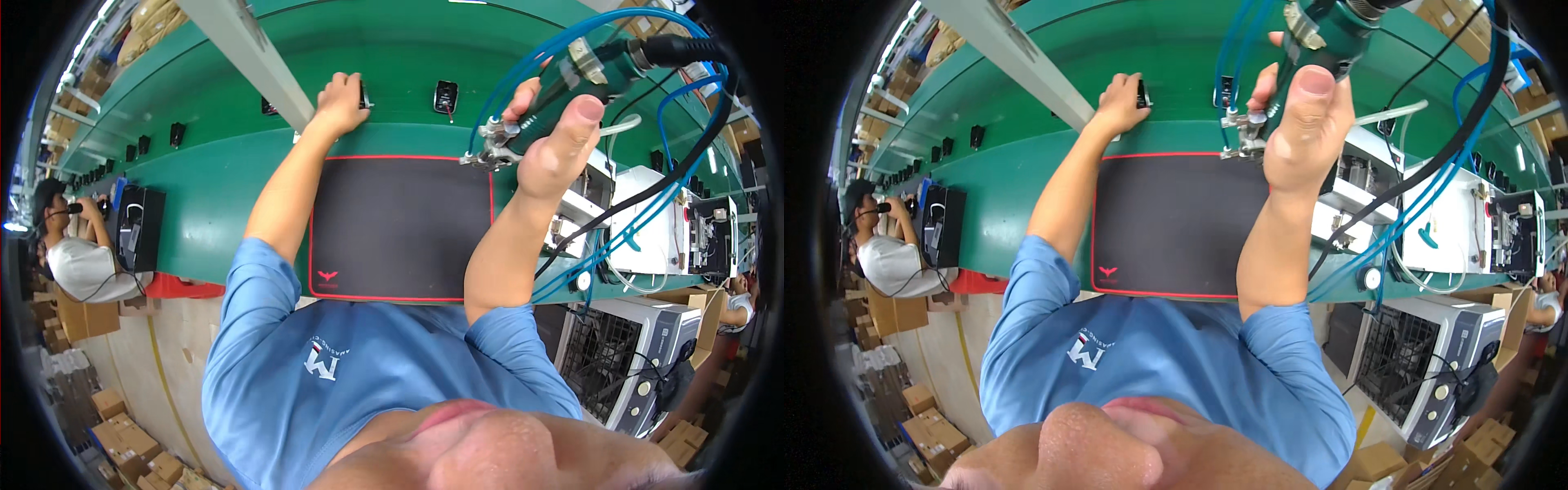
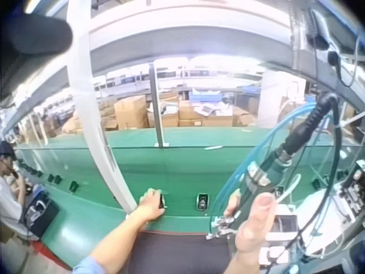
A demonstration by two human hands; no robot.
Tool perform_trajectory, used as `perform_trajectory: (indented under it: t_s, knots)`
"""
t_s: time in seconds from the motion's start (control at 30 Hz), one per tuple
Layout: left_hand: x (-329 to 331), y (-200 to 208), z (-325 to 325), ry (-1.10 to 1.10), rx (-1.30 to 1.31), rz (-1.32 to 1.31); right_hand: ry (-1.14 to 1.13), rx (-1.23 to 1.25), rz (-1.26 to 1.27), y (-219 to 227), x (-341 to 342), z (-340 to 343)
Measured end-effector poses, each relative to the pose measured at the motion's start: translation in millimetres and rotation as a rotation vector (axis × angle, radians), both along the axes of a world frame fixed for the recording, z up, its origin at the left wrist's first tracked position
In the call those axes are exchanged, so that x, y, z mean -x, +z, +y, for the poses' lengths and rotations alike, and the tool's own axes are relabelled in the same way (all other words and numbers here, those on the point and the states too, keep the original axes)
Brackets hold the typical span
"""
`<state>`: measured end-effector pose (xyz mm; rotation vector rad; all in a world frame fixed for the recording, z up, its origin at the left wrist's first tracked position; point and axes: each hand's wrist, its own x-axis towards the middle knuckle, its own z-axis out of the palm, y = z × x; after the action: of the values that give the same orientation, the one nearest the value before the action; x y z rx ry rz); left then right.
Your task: Use an electric screwdriver to fasten components of a small electronic device on an assembly line.
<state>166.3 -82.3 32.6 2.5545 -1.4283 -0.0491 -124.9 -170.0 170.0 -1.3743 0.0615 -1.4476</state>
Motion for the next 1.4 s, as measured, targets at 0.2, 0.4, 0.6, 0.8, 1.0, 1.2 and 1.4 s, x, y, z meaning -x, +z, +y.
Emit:
perform_trajectory:
  t_s: [0.2, 0.4, 0.6, 0.8, 1.0, 1.2, 1.4]
  knots:
    - [9.4, 7.6, -20.6, 0.042, -0.187, -0.142, 0.017, -0.029, -0.017, -1.5, -2.6, -3.7]
    - [52.0, -6.5, -72.1, -0.493, 0.175, 0.075, -0.001, 0.002, -0.015, -2.1, -5.2, -8.4]
    - [55.7, -19.6, -87.8, -0.513, 0.223, 0.167, 0.013, 0.007, -0.004, -2.1, -2.8, -1.7]
    - [101.8, -8.2, 13.0, -0.552, 0.530, 0.450, -0.037, -0.032, 0.023, -0.5, -3.5, 8.8]
    - [145.5, -18.9, 98.2, -0.522, 0.429, 0.489, -0.062, -0.033, 0.122, 2.3, -22.9, 18.2]
    - [142.2, -24.3, 92.6, -0.532, 0.487, 0.444, -0.274, -0.200, -0.025, 34.8, -42.6, 68.4]
    - [140.5, -27.2, 96.9, -0.556, 0.497, 0.484, 0.025, -0.293, 0.082, 30.4, -23.0, 100.9]
